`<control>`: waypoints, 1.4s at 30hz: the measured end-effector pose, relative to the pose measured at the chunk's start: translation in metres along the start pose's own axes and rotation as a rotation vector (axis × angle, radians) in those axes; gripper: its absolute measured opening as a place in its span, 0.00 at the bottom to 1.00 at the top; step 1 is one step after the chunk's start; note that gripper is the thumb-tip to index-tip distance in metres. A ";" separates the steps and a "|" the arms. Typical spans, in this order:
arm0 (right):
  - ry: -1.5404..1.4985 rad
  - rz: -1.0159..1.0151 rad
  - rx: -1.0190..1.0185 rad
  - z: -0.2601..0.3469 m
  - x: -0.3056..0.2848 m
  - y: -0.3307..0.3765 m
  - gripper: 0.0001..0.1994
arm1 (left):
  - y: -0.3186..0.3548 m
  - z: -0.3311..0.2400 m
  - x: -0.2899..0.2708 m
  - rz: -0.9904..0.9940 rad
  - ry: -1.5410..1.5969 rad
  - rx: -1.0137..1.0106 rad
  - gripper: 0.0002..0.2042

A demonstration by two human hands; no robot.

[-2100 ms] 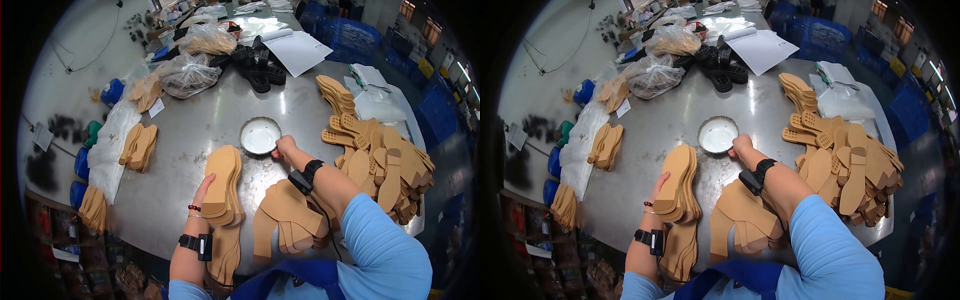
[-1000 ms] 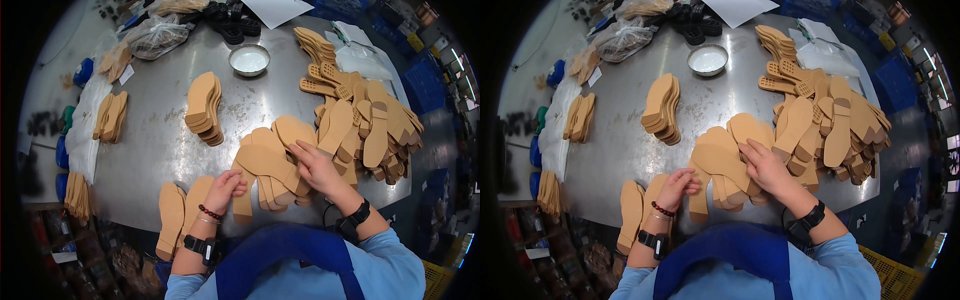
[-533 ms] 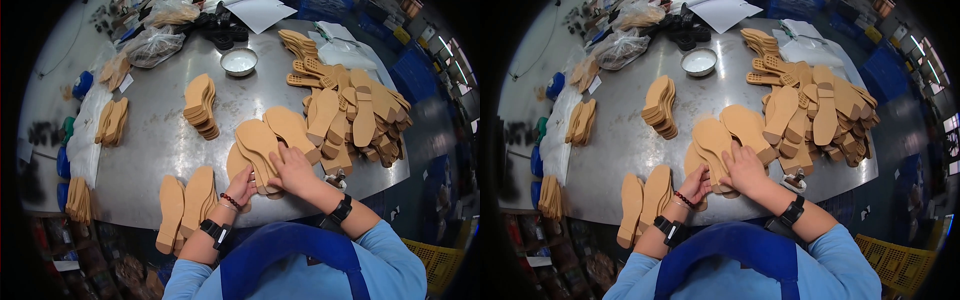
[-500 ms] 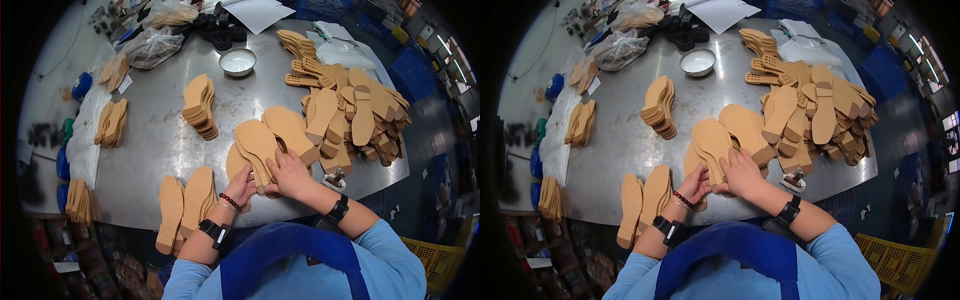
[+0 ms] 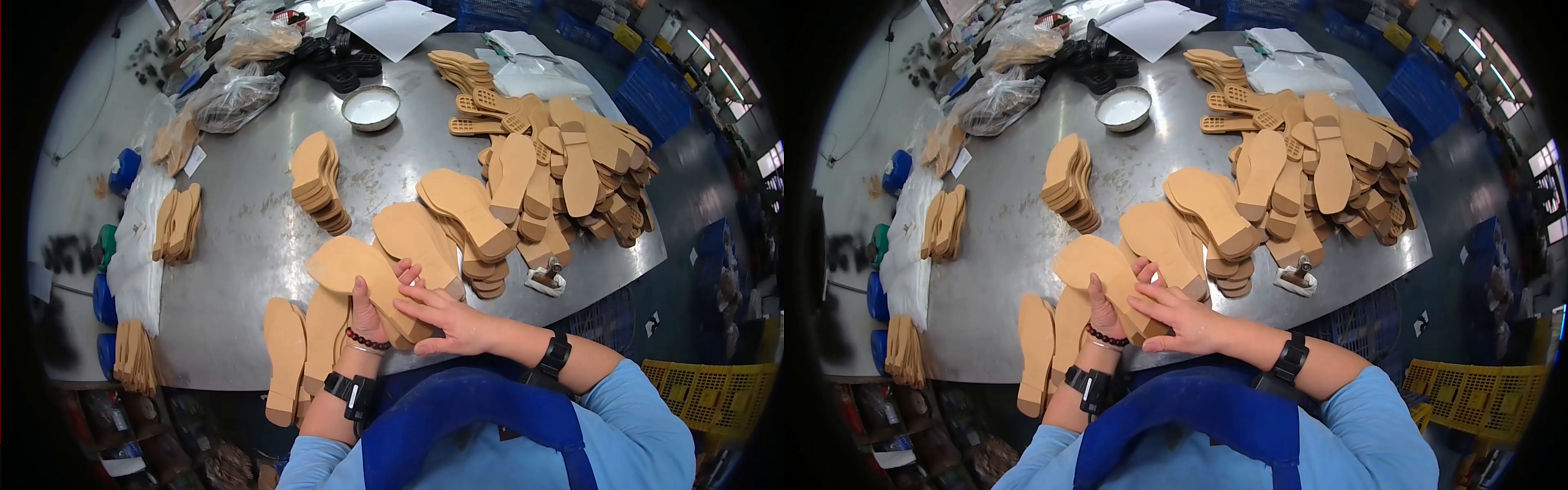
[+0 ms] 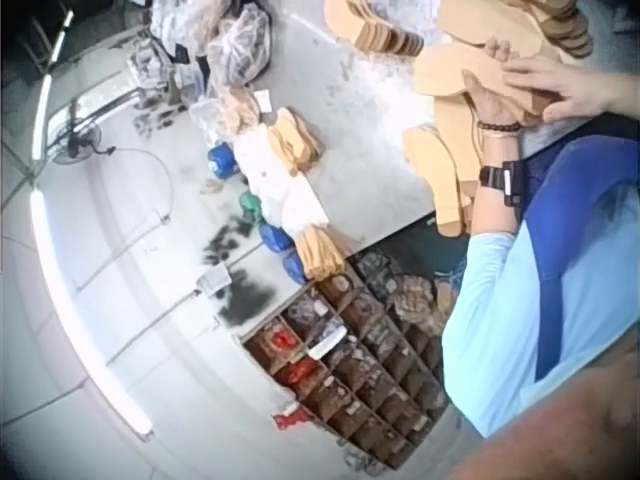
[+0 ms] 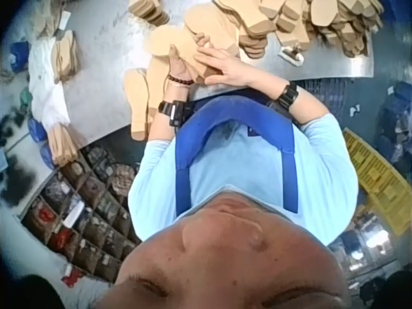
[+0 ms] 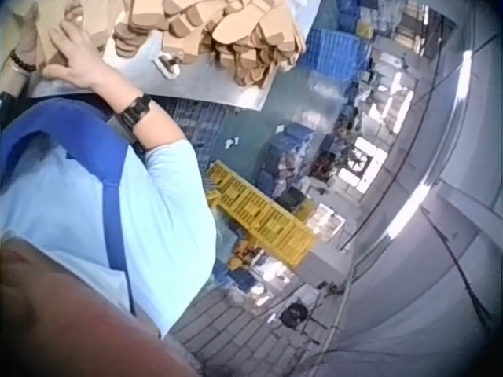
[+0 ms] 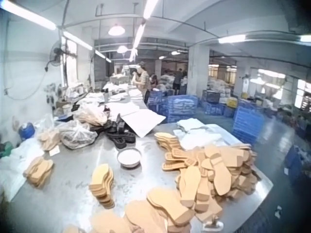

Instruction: Counting, marking with an applicator, and packing shoe insoles into plastic bags.

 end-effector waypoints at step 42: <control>0.040 -0.064 0.083 0.009 0.009 0.011 0.34 | 0.019 -0.001 -0.047 0.132 -0.110 -0.025 0.44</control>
Point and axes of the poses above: each hand's wrist, its own y-axis away from the middle knuckle, its own x-axis out of the palm, z = x × y, the point moved 5 cm from there along -y, towards the middle knuckle, and after that the axes turned 2 degrees about -z, right-handed, at the moved point
